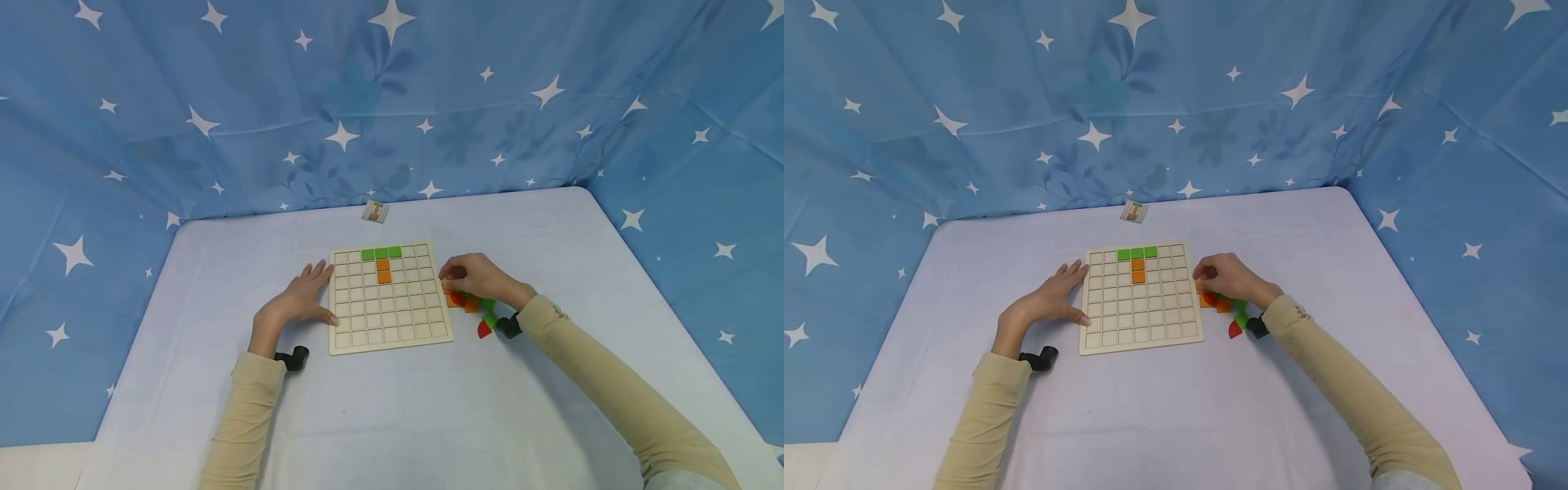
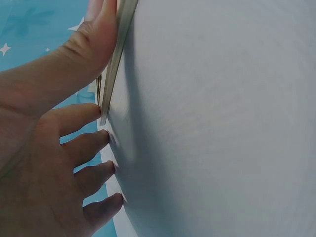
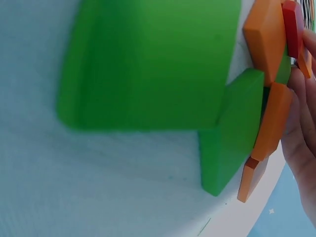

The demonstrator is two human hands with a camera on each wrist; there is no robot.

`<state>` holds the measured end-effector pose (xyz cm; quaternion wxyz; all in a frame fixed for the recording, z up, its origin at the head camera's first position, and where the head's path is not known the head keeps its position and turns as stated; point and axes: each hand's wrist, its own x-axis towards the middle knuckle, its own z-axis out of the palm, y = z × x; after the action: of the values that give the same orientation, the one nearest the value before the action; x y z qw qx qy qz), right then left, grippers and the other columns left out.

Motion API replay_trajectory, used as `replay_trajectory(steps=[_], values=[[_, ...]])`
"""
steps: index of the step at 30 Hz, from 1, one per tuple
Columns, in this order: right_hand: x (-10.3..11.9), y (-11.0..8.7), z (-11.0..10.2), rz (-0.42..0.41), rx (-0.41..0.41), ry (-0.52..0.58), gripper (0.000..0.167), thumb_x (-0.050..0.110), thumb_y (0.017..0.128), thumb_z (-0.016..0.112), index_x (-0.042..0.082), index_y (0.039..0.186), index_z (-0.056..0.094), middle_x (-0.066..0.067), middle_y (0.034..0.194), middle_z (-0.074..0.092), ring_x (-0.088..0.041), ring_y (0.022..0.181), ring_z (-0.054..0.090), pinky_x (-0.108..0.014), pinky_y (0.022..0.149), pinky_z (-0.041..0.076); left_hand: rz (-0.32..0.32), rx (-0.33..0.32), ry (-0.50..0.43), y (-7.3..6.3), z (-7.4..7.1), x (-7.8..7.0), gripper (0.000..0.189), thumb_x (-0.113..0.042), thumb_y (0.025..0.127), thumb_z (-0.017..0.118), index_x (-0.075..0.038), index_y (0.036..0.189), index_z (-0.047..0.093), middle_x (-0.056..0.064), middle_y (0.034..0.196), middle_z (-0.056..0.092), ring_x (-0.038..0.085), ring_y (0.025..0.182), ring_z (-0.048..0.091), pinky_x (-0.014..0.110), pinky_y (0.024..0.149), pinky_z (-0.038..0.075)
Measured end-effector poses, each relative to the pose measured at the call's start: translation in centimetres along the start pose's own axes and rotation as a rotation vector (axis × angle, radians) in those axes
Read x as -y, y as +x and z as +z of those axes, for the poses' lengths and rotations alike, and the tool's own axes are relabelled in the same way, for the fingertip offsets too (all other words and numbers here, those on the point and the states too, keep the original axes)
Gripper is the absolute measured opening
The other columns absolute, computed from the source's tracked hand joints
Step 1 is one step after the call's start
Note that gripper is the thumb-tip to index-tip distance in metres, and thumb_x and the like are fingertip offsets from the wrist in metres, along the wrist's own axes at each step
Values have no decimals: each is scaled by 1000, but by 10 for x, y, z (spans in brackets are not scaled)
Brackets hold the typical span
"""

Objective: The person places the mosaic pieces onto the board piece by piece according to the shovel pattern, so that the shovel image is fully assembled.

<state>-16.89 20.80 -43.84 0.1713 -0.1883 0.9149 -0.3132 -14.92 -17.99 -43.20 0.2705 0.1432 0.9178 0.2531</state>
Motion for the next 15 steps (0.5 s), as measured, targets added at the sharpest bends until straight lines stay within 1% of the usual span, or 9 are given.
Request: replay_trajectory(steps=[5, 9, 15], values=[[-5, -1, 1, -16, -36, 5, 16, 10, 97, 71, 8, 110, 78, -7, 104, 74, -20, 86, 60, -33, 81, 54, 0, 2, -2, -2, -1, -3, 118, -30, 80, 89, -4, 165, 11, 20, 173, -2, 42, 159, -9, 61, 128, 0], [-8, -1, 0, -25, -44, 12, 17, 8, 98, 68, 9, 112, 79, -8, 111, 75, -20, 89, 62, -34, 84, 56, -1, 4, 3, -1, -1, -2, 118, -30, 81, 89, -4, 166, 11, 20, 173, -2, 42, 159, -9, 61, 128, 0], [-10, -2, -2, 1, -46, 31, 17, 10, 99, 68, 10, 112, 79, -6, 109, 76, -20, 90, 65, -37, 87, 58, -2, 2, 0, 0, 0, 0, 118, -31, 81, 89, -5, 166, 11, 20, 173, -2, 42, 159, -8, 61, 128, 0]])
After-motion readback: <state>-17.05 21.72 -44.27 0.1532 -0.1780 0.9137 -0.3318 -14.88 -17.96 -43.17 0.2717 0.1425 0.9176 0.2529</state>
